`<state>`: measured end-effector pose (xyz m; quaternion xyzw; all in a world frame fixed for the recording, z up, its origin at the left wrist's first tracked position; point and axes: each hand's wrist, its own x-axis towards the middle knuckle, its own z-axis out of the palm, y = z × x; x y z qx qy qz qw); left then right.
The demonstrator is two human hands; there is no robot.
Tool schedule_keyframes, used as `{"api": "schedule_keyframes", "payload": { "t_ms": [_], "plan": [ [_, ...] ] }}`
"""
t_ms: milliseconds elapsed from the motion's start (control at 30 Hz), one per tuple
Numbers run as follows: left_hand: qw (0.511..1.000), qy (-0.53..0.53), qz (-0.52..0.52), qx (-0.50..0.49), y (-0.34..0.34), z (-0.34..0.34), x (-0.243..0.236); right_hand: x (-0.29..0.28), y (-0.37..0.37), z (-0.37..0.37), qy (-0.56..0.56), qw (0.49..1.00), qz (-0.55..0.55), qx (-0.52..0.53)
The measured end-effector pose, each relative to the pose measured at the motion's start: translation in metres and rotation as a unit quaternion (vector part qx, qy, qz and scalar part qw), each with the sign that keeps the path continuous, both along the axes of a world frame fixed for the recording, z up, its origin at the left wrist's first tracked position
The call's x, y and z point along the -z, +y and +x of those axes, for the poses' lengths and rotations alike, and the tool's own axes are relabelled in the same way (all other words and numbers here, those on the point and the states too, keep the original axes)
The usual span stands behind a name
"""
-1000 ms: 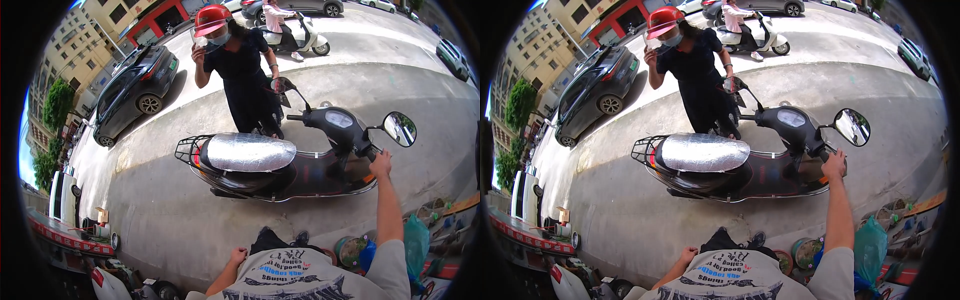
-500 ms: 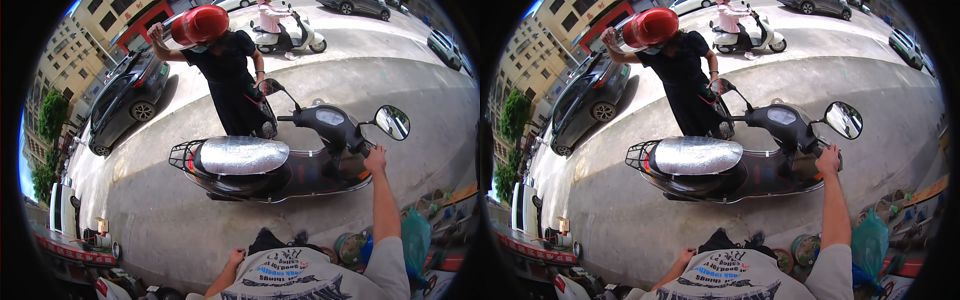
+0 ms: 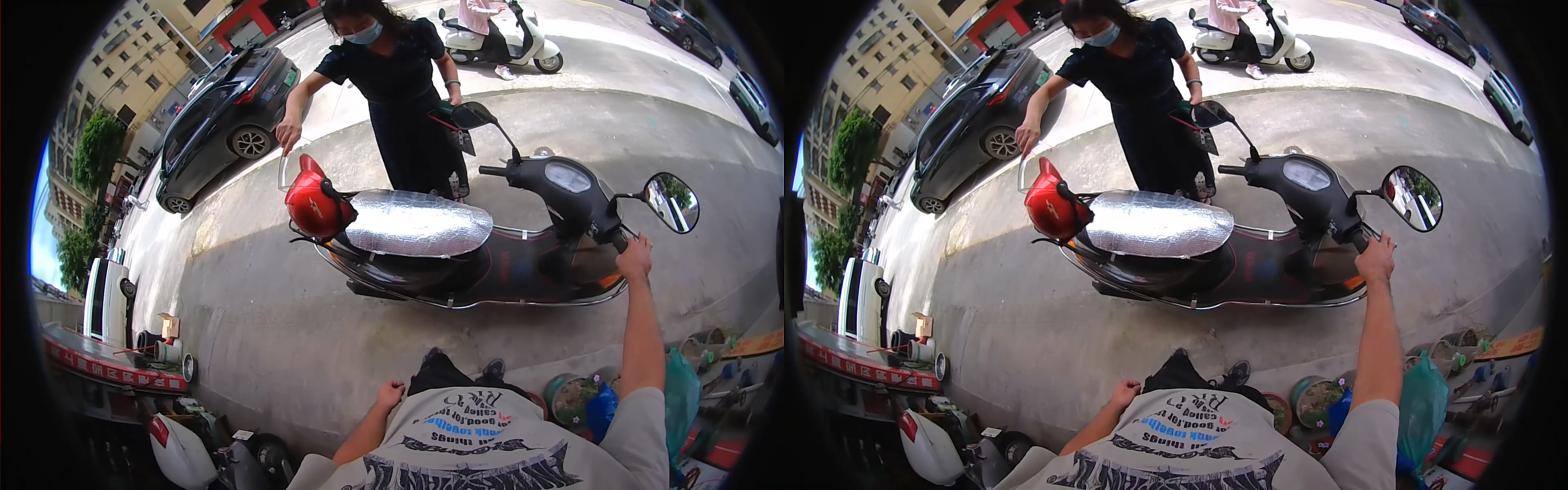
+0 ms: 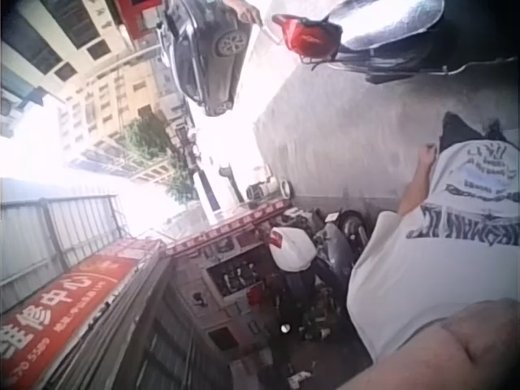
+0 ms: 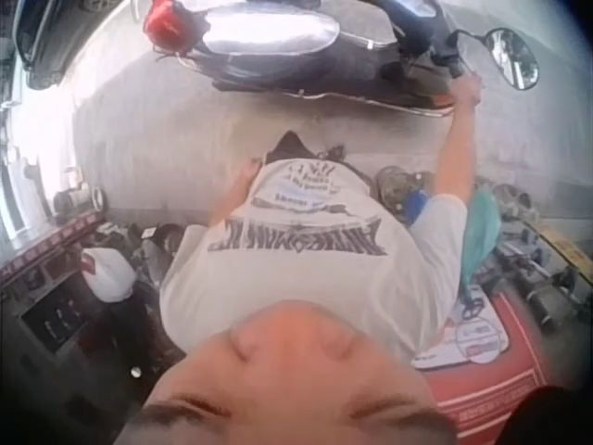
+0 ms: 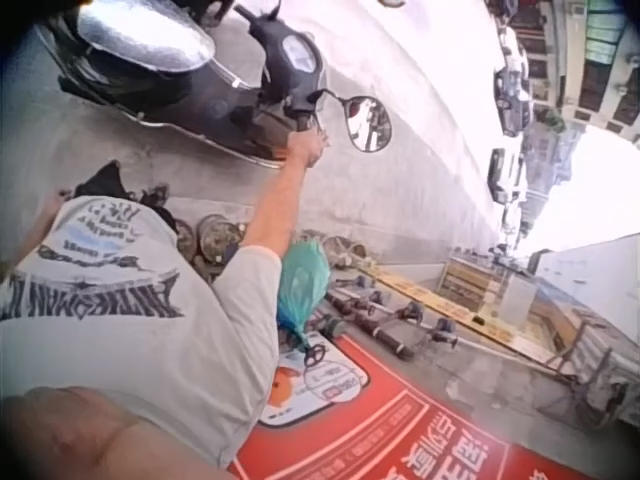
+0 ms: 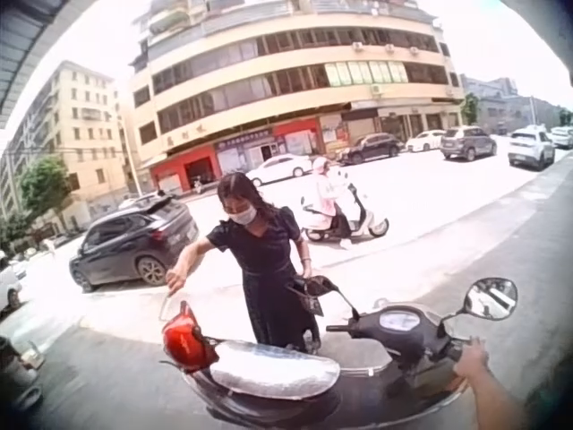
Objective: Checking the storage compartment, handlebars, and rear brake mechanism of a scooter.
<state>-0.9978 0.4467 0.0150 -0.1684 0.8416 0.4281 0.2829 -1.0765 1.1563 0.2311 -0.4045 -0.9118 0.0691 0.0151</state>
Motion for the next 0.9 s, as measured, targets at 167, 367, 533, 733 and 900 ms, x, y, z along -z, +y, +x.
{"api": "schedule_keyframes", "payload": {
  "t_ms": [167, 367, 533, 733, 900],
  "plan": [
    [0.999, 0.005, -0.017, 0.027, 0.007, 0.001, -0.005, 0.007, 0.008, 0.001, -0.005, 1.0, 0.013, 0.009],
    [1.0, 0.014, -0.007, -0.014, 0.008, 0.011, -0.005, 0.011, 0.009, 0.0, -0.004, 1.0, 0.013, 0.003],
    [1.0, 0.013, 0.009, -0.015, 0.008, 0.014, -0.003, 0.017, 0.014, 0.003, -0.014, 0.999, 0.036, -0.011],
    [0.999, -0.03, 0.037, -0.018, 0.004, 0.012, -0.003, 0.013, 0.01, 0.0, -0.005, 0.999, 0.049, -0.006],
    [1.0, -0.027, 0.001, 0.007, 0.004, 0.01, -0.014, 0.001, -0.001, 0.0, 0.0, 1.0, 0.023, 0.01]
  ]
}}
